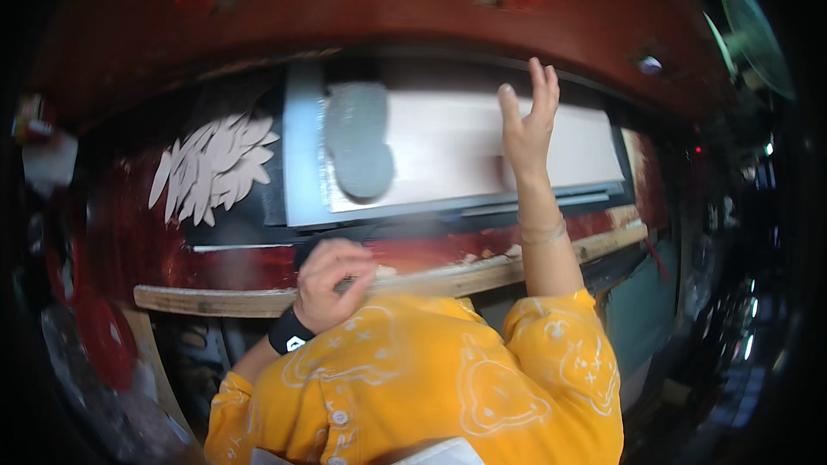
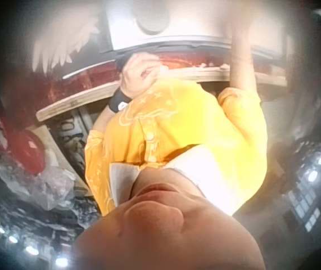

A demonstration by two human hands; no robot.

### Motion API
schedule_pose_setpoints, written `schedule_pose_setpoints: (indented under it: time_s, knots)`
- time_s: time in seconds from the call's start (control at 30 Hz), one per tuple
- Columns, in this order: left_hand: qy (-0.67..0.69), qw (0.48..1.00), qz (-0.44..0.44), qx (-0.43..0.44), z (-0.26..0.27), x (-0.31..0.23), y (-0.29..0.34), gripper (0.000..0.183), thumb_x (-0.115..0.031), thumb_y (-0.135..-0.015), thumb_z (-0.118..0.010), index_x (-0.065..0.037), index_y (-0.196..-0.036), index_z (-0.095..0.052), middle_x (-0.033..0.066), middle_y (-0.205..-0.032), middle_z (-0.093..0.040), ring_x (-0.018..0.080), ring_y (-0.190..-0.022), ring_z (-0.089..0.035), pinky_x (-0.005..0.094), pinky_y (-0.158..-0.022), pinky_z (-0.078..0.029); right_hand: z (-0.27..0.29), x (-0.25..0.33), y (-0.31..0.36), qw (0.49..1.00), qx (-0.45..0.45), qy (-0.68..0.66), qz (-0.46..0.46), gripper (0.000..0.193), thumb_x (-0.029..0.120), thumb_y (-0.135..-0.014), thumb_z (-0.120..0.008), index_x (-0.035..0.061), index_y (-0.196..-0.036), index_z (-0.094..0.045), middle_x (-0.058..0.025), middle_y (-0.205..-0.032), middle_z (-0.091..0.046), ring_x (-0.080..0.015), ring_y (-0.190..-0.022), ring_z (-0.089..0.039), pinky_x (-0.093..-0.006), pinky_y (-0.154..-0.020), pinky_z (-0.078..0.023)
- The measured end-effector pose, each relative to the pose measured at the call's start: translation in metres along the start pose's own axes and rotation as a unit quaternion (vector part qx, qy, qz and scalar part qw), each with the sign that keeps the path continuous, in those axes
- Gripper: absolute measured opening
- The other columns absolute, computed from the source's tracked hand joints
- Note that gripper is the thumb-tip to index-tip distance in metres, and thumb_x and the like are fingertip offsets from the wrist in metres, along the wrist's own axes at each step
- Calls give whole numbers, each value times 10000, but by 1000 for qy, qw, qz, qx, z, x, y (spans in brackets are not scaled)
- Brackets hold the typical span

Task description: The person uses a small handheld tool to rub and press a sheet of white material with cut-out shapes, then peels off the cut-out pieces one by one and places them on the machine surface. The person repeats this process across multiple sheets.

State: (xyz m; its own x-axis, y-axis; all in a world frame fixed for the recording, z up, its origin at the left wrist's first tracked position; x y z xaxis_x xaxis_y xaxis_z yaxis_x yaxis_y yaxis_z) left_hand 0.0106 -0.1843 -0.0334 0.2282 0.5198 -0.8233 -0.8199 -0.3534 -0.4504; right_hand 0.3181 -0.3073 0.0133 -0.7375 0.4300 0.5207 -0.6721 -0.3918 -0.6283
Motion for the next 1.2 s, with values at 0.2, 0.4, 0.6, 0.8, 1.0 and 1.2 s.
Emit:
schedule_pose_setpoints:
  time_s: [0.2,0.4,0.6,0.8,1.0,1.2]
  knots:
    - [-73,994,-41,73,-35,-15,18,122,-35,-730,-700,-11,-843,-662,125,-863,-666,300,-800,-635,350,-724,-506,113,-102,-59,937,-343,43,-58,703,365,-898,-573,16,-1435,-283,-277,-1474,-234,-387,-1386,-202,-449,-1121,-192]
    - [-121,992,0,37,-38,-1,25,81,-43,-751,-689,-21,-825,-664,134,-837,-663,311,-790,-631,364,-712,-502,179,-144,-102,906,-381,-29,-184,783,442,-930,-487,-75,-1436,-188,-294,-1489,-204,-378,-1395,-213,-405,-1144,-189]
    - [-211,977,7,-8,-46,-1,33,122,-105,-760,-697,-20,-687,-648,117,-721,-628,318,-679,-577,390,-644,-461,194,-143,-4,901,-322,-231,-177,815,457,-960,-478,-78,-1455,-113,-260,-1500,-209,-297,-1381,-263,-362,-1126,-213]
    - [-238,970,39,-25,-52,-6,40,141,-115,-765,-692,-13,-681,-645,123,-704,-617,319,-679,-566,383,-671,-453,119,-46,153,963,174,-174,-105,291,147,-882,-581,34,-1149,-607,-127,-1216,-559,-220,-1093,-535,-351,-963,-407]
    - [-245,968,32,-34,-55,-10,43,152,-127,-767,-659,-38,-653,-613,116,-739,-596,329,-724,-541,427,-667,-455,108,25,195,930,360,22,71,397,224,-774,-704,62,-1129,-632,-157,-1060,-600,-338,-1018,-532,-411,-942,-382]
    - [-259,964,30,-42,-57,-10,47,136,-118,-776,-666,-21,-688,-628,127,-743,-598,324,-728,-543,408,-687,-446,111,33,198,938,339,28,70,397,219,-776,-701,38,-1123,-630,-190,-1048,-597,-346,-1002,-542,-424,-921,-406]
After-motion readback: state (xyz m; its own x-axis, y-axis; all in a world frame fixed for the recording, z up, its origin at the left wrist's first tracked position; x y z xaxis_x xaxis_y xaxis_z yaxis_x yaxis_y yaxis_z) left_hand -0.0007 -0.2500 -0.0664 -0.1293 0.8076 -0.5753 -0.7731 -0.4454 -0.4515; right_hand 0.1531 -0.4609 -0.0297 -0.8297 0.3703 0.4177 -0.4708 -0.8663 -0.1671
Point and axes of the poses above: each hand's wrist, its own y-axis away from the middle knuckle, its own z-axis out of the back of the hand, x = y × z, the point moved 2 cm from there along -y, towards the middle knuckle
